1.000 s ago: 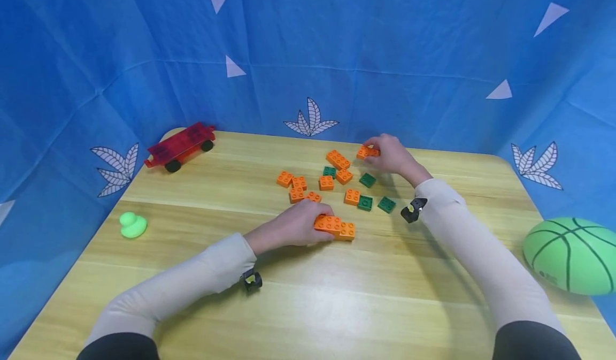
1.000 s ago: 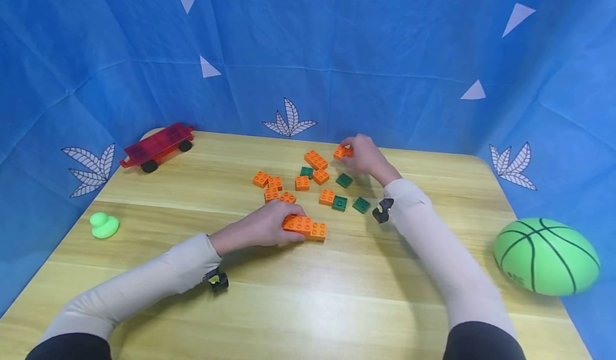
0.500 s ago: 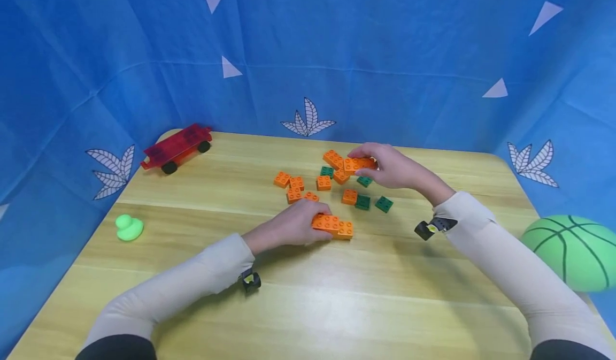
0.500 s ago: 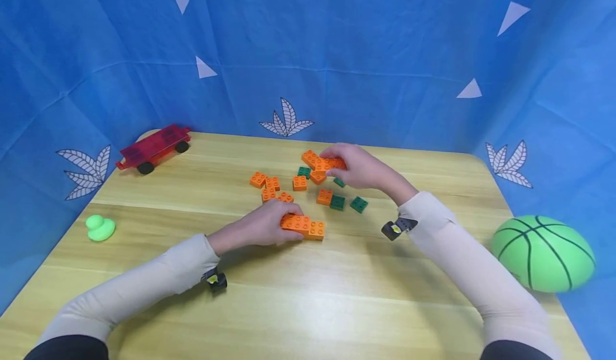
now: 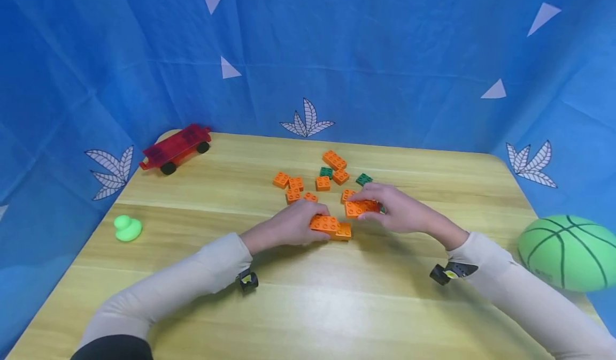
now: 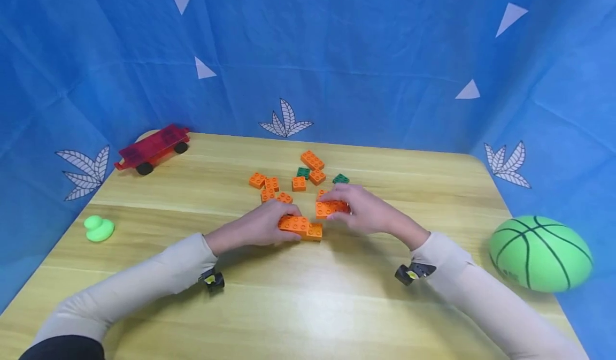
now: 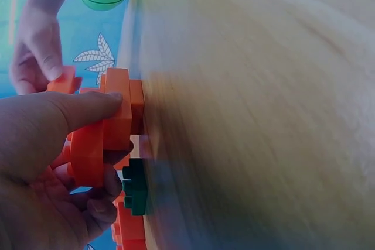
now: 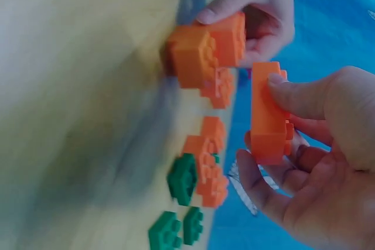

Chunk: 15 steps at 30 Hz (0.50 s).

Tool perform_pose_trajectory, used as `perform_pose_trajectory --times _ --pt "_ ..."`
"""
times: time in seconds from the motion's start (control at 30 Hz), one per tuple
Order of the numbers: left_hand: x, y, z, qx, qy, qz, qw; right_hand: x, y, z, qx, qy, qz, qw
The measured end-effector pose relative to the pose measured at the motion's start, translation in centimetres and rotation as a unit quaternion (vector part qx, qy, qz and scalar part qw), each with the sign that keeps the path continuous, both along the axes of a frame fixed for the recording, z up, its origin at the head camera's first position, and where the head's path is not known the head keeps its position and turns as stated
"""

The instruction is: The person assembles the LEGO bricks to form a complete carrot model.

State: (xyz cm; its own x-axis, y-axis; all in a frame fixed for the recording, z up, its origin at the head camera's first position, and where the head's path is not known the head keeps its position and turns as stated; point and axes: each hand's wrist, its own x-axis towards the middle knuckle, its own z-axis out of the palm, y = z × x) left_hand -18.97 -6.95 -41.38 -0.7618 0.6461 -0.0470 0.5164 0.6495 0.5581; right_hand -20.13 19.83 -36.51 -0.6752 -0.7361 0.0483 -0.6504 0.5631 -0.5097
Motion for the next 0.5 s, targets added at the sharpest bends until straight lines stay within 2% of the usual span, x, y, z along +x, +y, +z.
perform_pose_trajectory --times 0.27,0.5 --pt "-0.1 0.2 0.1 -0.009 0.005 -0.007 0.9999 1.1 -0.5 -1.5 0.005 -0.022 0.009 0.9997" --pt "-0.1 0.2 0.3 -0.014 -0.006 0.004 0.9999 1.0 -1.2 -2.5 -0.013 -0.027 0.010 0.9995"
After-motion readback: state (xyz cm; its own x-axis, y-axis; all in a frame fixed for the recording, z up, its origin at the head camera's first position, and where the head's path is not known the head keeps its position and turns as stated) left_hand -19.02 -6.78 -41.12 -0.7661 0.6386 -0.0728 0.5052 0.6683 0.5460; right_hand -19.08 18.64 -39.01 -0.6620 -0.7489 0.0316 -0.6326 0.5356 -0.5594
